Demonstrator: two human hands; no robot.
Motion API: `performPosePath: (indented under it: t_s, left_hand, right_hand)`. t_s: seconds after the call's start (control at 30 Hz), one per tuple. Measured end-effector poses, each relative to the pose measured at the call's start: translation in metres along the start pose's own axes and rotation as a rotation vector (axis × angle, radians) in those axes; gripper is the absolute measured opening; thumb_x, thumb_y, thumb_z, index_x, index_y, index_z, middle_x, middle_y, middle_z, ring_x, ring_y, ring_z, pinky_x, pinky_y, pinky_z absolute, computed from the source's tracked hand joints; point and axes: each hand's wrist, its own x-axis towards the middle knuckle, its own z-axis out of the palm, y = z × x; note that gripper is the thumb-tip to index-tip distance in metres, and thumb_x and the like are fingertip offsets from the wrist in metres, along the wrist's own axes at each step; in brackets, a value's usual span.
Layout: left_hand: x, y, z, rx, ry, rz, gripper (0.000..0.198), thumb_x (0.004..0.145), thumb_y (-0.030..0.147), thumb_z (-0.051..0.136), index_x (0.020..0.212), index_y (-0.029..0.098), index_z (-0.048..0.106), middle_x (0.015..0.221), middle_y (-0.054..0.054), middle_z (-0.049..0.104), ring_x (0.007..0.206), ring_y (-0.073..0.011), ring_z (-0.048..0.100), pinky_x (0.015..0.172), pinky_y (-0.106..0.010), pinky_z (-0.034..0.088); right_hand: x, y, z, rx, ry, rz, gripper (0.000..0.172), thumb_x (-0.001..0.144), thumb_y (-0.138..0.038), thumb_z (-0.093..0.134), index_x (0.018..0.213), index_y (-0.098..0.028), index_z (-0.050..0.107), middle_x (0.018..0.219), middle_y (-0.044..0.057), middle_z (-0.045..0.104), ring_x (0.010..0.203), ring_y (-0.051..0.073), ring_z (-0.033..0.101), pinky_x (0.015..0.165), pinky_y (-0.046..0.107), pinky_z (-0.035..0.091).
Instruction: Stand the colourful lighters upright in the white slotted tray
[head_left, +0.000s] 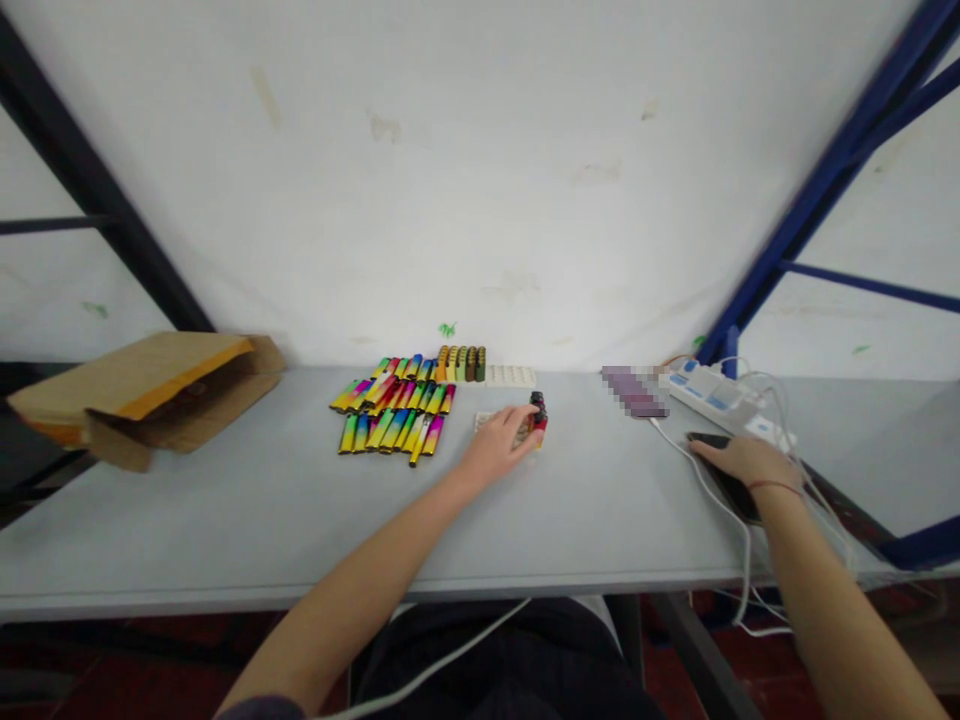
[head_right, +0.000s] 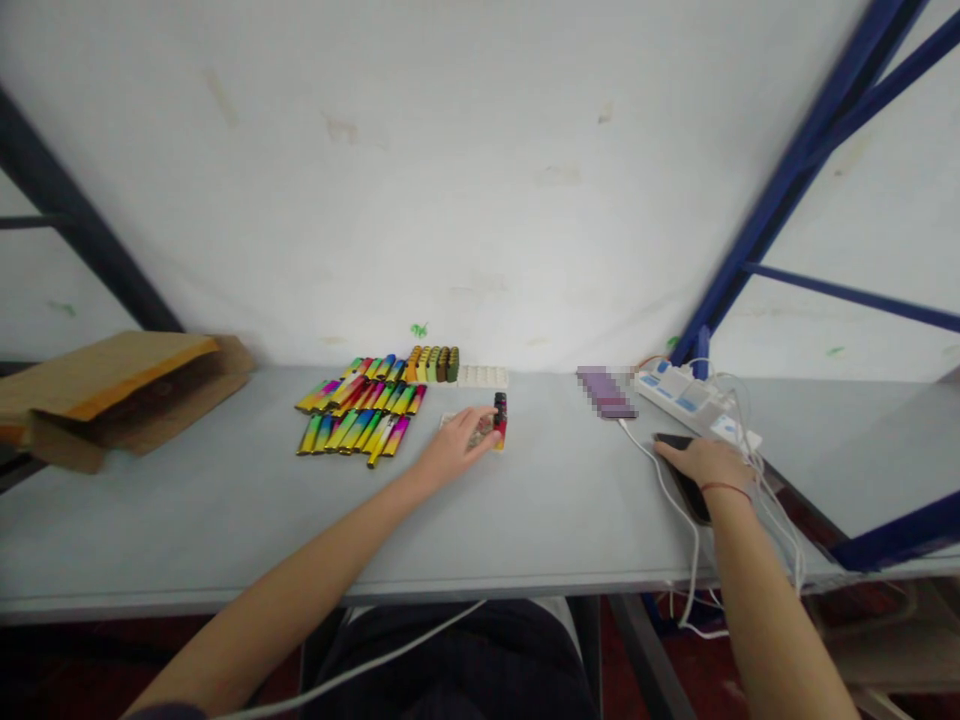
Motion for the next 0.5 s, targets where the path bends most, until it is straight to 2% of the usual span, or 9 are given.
performPosePath:
  t_s: [0.1, 0.23, 0.3, 0.37, 0.43, 0.5]
  left_hand:
    - [0.004, -0.001, -0.013, 0.050, 0.036, 0.007, 0.031, 0.098, 0.037, 0.054, 0.122, 0.020, 0.064, 0.109, -0.010, 0.071, 0.105, -0.0241, 0.066, 0.099, -0.037, 0.050]
    - [0.012, -0.012, -0.047, 0.172, 0.140, -0.001, 0.025, 0.100, 0.034, 0.049, 0.102, 0.020, 0.069, 0.103, -0.009, 0.072, 0.103, -0.0223, 0.066, 0.098, -0.035, 0.049]
    - [0.014, -0.020, -0.069, 0.265, 0.190, -0.104, 0.026, 0.100, 0.031, 0.047, 0.101, 0.018, 0.070, 0.104, -0.010, 0.073, 0.101, -0.0219, 0.067, 0.097, -0.033, 0.049]
    - [0.015, -0.028, -0.090, 0.371, 0.193, -0.269, 0.028, 0.099, 0.031, 0.047, 0.102, 0.018, 0.071, 0.105, -0.010, 0.074, 0.100, -0.0229, 0.068, 0.094, -0.033, 0.050]
    - [0.013, -0.034, -0.108, 0.478, 0.140, -0.451, 0.031, 0.098, 0.031, 0.045, 0.102, 0.017, 0.073, 0.106, -0.012, 0.076, 0.101, -0.0248, 0.069, 0.091, -0.033, 0.050]
    - [0.010, -0.038, -0.122, 0.553, 0.018, -0.633, 0.032, 0.097, 0.032, 0.047, 0.101, 0.018, 0.075, 0.106, -0.012, 0.077, 0.103, -0.0262, 0.070, 0.088, -0.032, 0.051]
  right_hand:
    - [0.006, 0.000, 0.001, -0.022, -0.019, -0.028, 0.078, 0.090, -0.072, 0.048, 0.102, -0.002, 0.079, 0.117, 0.038, 0.068, 0.113, 0.047, 0.067, 0.090, 0.052, 0.052]
    - [0.010, 0.005, 0.001, -0.051, -0.048, -0.068, 0.077, 0.090, -0.072, 0.049, 0.096, -0.002, 0.080, 0.114, 0.036, 0.070, 0.109, 0.048, 0.069, 0.092, 0.052, 0.052]
    - [0.010, 0.006, 0.000, -0.048, -0.061, -0.062, 0.075, 0.089, -0.073, 0.050, 0.094, -0.005, 0.080, 0.113, 0.034, 0.071, 0.109, 0.048, 0.068, 0.091, 0.054, 0.053]
    - [0.009, 0.007, 0.000, -0.044, -0.062, -0.062, 0.074, 0.089, -0.073, 0.049, 0.091, -0.006, 0.080, 0.112, 0.034, 0.071, 0.108, 0.049, 0.068, 0.090, 0.055, 0.053]
    - [0.009, 0.007, 0.000, -0.041, -0.047, -0.075, 0.072, 0.090, -0.071, 0.049, 0.090, -0.006, 0.080, 0.109, 0.035, 0.071, 0.107, 0.048, 0.069, 0.091, 0.054, 0.052]
    - [0.010, 0.008, 0.003, -0.037, -0.026, -0.089, 0.068, 0.089, -0.069, 0.052, 0.088, -0.007, 0.080, 0.106, 0.035, 0.072, 0.105, 0.048, 0.069, 0.090, 0.054, 0.052]
